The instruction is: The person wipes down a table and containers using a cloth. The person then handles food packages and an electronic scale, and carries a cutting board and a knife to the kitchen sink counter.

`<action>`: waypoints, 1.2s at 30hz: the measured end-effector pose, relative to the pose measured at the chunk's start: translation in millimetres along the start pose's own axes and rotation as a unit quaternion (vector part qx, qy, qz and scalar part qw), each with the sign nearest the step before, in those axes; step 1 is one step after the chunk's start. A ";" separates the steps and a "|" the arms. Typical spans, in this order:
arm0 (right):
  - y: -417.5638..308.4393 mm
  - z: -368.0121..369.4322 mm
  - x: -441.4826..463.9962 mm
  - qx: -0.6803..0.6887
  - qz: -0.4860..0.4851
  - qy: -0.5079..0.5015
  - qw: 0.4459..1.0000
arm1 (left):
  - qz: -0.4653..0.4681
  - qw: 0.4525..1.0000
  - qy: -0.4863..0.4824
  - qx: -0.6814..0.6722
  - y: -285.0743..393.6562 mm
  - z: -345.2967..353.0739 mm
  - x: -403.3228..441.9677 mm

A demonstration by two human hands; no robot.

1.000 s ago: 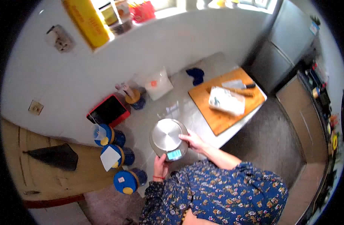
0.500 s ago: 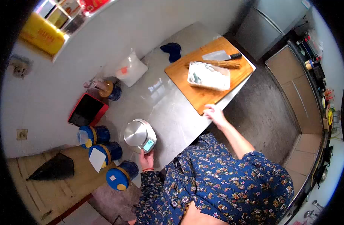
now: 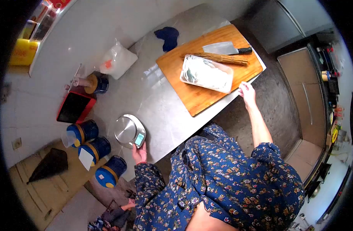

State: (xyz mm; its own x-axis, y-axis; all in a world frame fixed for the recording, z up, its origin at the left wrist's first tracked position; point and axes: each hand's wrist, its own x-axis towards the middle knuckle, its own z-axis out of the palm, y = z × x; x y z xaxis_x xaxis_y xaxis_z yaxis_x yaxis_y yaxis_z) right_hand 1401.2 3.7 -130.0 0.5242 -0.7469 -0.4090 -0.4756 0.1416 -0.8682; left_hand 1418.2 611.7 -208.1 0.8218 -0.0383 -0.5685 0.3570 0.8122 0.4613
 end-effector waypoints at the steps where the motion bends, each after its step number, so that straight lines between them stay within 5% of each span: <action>1: -5.4 -1.1 4.7 0.006 0.018 -0.028 0.999 | -0.016 1.000 0.016 0.012 0.9 0.9 -2.2; 9: -13.5 21.1 17.5 -0.152 0.045 -0.250 0.955 | 0.003 0.972 0.192 0.135 -0.8 2.4 -2.4; 14: 28.1 18.7 23.5 -0.143 -0.092 -0.185 0.968 | 0.004 0.952 0.245 0.184 -3.7 12.4 4.8; 20: -6.8 24.5 4.7 -0.100 -0.030 -0.158 0.982 | 0.003 0.896 0.355 0.269 -11.2 28.6 8.1; 26: 28.6 -28.3 -18.1 -0.113 -0.094 -0.075 0.986 | -0.011 0.907 0.322 0.273 -9.5 2.7 20.1; 31: 10.5 -56.1 -43.4 -0.127 -0.009 -0.068 0.989 | -0.019 0.892 0.307 0.332 -9.2 11.5 30.5; 36: 31.2 -64.7 -22.8 -0.223 -0.032 -0.143 0.964 | -0.023 0.773 0.383 0.505 -12.0 6.9 24.6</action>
State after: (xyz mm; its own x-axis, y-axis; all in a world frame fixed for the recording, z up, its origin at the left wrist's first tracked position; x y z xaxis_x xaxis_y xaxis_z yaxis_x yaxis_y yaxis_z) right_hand 1328.8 -16.9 -129.6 0.7050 -0.5262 -0.4755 -0.6595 -0.2397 -0.7125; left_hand 1437.2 596.9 -222.9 0.4322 0.6166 -0.6580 0.8603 -0.0632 0.5058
